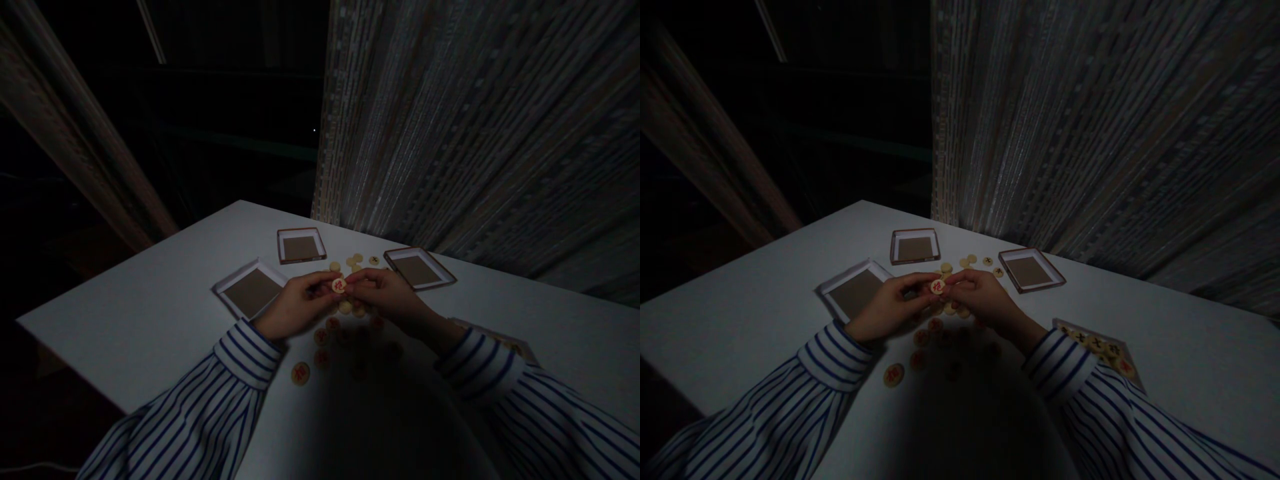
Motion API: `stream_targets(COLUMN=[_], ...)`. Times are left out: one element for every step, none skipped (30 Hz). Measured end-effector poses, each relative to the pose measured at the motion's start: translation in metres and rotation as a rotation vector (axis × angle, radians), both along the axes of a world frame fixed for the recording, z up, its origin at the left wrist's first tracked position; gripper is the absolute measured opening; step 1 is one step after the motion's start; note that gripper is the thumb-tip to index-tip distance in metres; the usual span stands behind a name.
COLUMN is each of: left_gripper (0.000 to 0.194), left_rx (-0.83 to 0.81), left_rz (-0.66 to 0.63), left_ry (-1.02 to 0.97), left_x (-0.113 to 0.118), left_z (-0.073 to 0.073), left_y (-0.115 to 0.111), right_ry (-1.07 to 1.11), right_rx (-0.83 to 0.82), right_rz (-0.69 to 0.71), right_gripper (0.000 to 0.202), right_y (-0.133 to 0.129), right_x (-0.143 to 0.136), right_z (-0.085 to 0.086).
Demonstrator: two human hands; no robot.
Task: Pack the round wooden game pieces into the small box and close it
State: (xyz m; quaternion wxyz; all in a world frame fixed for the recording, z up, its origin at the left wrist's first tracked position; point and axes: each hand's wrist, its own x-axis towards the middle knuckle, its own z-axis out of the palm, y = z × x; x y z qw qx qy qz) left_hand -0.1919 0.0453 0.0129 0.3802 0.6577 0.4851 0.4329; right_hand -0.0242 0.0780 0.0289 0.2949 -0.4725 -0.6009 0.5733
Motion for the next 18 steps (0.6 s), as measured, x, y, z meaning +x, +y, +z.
stream_targets(left_gripper=[0.036, 0.035, 0.034, 0.033, 0.032, 0.032, 0.031, 0.03, 0.03, 0.029, 0.028, 0.028, 0.028, 0.028, 0.027, 0.026, 0.025, 0.024], left_rx=[-0.001, -0.002, -0.004, -0.008, -0.014, -0.021, -0.03, -0.04, -0.049, -0.058, -0.067, -0.079, -0.093, -0.109, -0.126, -0.142, -0.156, -0.166], left_rz=[0.012, 0.016, 0.016, 0.011, 0.007, 0.002, 0.0, -0.005, -0.012, -0.021, -0.03, -0.042, -0.053, -0.064, -0.074, -0.08, -0.083, -0.081], left_ry=[0.004, 0.002, -0.003, -0.013, -0.024, -0.039, -0.057, -0.078, -0.098, -0.118, -0.138, -0.157, -0.176, -0.195, -0.214, -0.232, -0.246, -0.255], left_x=[0.0001, 0.0001, 0.0002, 0.0004, 0.0007, 0.001, 0.0012, 0.0014, 0.0015, 0.0014, 0.0011, 0.0007, 0.0002, -0.0003, -0.0008, -0.0013, -0.0017, -0.002], left_z=[0.0004, 0.0007, 0.0009, 0.0009, 0.0006, 0.0, -0.0008, -0.0017, -0.0028, -0.0038, -0.0048, -0.0056, -0.0062, -0.0066, -0.0068, -0.0068, -0.0066, -0.0064], left_y=[-0.0002, -0.0004, -0.0005, -0.0005, -0.0005, -0.0004, -0.0003, 0.0, 0.0003, 0.0007, 0.0012, 0.0016, 0.002, 0.0024, 0.0027, 0.0029, 0.003, 0.0031], right_ry=[-0.013, -0.025, -0.035, -0.043, -0.049, -0.051, -0.048, -0.041, -0.031, -0.022, -0.018, -0.02, -0.026, -0.034, -0.039, -0.041, -0.042, -0.043], right_rx=[0.01, 0.02, 0.027, 0.034, 0.042, 0.052, 0.059, 0.066, 0.071, 0.072, 0.069, 0.068, 0.067, 0.07, 0.077, 0.089, 0.105, 0.119], right_rz=[0.01, 0.021, 0.03, 0.037, 0.041, 0.042, 0.045, 0.049, 0.056, 0.064, 0.073, 0.081, 0.086, 0.09, 0.097, 0.103, 0.109, 0.114], right_gripper=[0.02, 0.02, 0.021, 0.021, 0.02, 0.02, 0.019, 0.018, 0.018, 0.017, 0.017, 0.018, 0.019, 0.02, 0.02, 0.019, 0.019, 0.018], right_y=[0.0007, 0.0013, 0.0018, 0.0022, 0.0024, 0.0025, 0.0024, 0.0023, 0.002, 0.0017, 0.0012, 0.0007, 0.0001, -0.0006, -0.0014, -0.0021, -0.0029, -0.0036], right_x=[0.0005, 0.001, 0.0016, 0.0021, 0.0025, 0.0027, 0.0028, 0.0027, 0.0024, 0.0021, 0.0016, 0.0011, 0.0006, 0.0, -0.0006, -0.0011, -0.0016, -0.0021], right_z=[-0.0017, -0.0033, -0.0045, -0.0054, -0.0058, -0.0059, -0.0057, -0.0053, -0.0047, -0.004, -0.0033, -0.0025, -0.0017, -0.0009, -0.0001, 0.0006, 0.0012, 0.0016])
